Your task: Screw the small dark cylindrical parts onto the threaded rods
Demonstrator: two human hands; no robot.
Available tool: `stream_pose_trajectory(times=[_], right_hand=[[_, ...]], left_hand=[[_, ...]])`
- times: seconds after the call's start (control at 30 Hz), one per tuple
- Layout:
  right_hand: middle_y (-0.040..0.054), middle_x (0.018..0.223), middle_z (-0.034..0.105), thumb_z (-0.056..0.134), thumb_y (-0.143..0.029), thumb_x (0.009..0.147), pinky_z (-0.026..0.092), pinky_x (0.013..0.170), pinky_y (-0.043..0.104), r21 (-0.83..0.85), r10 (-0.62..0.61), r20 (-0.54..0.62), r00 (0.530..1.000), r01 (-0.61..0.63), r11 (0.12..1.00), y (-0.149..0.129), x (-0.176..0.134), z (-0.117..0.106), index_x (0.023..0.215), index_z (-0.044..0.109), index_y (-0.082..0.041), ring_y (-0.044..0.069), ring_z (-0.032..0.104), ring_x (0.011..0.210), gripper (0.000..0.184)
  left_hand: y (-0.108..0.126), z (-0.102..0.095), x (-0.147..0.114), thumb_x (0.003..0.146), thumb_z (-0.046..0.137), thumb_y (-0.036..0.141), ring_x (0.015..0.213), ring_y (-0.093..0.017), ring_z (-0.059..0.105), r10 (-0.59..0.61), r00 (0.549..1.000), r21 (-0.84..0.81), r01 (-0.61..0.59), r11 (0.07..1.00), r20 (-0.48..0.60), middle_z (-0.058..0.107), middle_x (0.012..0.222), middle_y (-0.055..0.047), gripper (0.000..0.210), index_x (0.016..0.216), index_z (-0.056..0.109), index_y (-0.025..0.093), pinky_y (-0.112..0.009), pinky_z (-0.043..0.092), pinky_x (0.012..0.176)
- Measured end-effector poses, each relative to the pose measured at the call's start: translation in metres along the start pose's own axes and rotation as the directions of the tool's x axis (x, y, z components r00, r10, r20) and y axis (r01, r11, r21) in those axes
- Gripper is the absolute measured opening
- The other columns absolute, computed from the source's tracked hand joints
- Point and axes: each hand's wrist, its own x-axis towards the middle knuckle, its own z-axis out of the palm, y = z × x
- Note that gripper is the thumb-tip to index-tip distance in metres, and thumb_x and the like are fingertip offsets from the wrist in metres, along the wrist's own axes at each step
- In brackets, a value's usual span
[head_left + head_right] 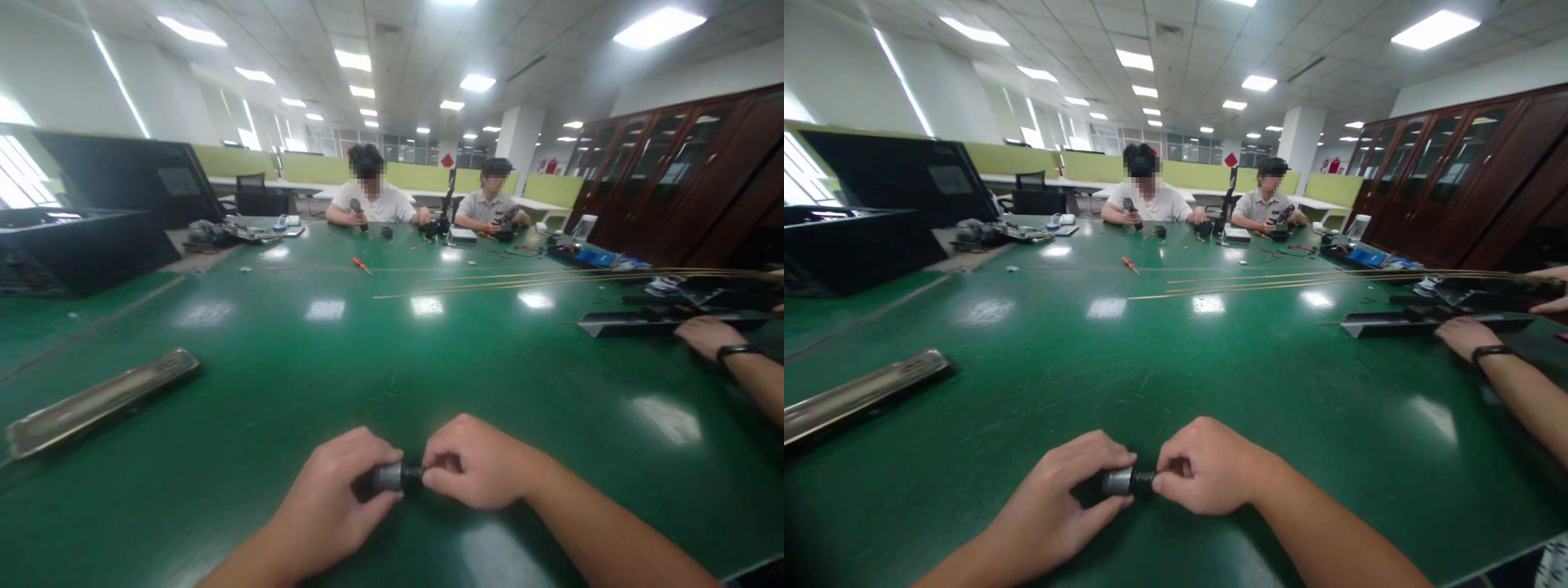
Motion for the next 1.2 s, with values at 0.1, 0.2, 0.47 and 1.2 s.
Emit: stream_pose_trajectory(times=[0.1,0.2,0.47,1.2], right_hand=[[-0.0034,0.062,0.057,0.065,-0.027,0.086,0.034,0.057,0.020,0.006,0.000,-0.002,1.000,0.000,1.000,-0.0003,-0.0003,0.0003,0.082,0.071,-0.016,0.009,0.050,0.056,0.013],[-0.0030,0.062,0.058,0.065,-0.026,0.086,0.035,0.057,0.021,0.005,0.003,0.001,1.000,-0.003,1.000,-0.0010,-0.0002,-0.0007,0.081,0.071,-0.016,0.009,0.051,0.057,0.013],[-0.0027,0.063,0.059,0.064,-0.025,0.085,0.036,0.058,0.020,-0.005,0.000,0.003,1.000,0.000,1.000,-0.0009,-0.0004,-0.0023,0.082,0.071,-0.016,0.009,0.052,0.057,0.012],[-0.0026,0.064,0.061,0.065,-0.026,0.086,0.036,0.057,0.020,-0.019,0.014,-0.034,0.999,-0.014,1.000,-0.0018,-0.0016,-0.0052,0.082,0.071,-0.016,0.009,0.053,0.058,0.013]], left_hand=[[-0.0009,-0.0006,-0.0001,0.085,0.070,0.018,0.089,-0.014,0.065,0.001,1.000,0.002,0.000,1.000,-0.003,0.071,0.097,0.002,0.025,0.107,0.068,0.028,-0.027,0.051,0.079],[-0.0020,-0.0009,0.0003,0.085,0.070,0.018,0.089,-0.014,0.066,-0.002,1.000,0.002,0.002,1.000,-0.009,0.071,0.097,0.002,0.025,0.108,0.068,0.029,-0.027,0.051,0.079],[0.0005,-0.0039,0.0014,0.086,0.069,0.018,0.089,-0.014,0.066,0.023,0.999,0.015,-0.023,1.000,-0.024,0.071,0.098,0.002,0.025,0.108,0.067,0.029,-0.027,0.053,0.080],[0.0016,-0.0100,0.0025,0.085,0.070,0.019,0.084,-0.012,0.066,0.097,0.992,0.066,-0.092,0.994,-0.084,0.072,0.094,0.003,0.023,0.106,0.067,0.027,-0.024,0.054,0.075]])
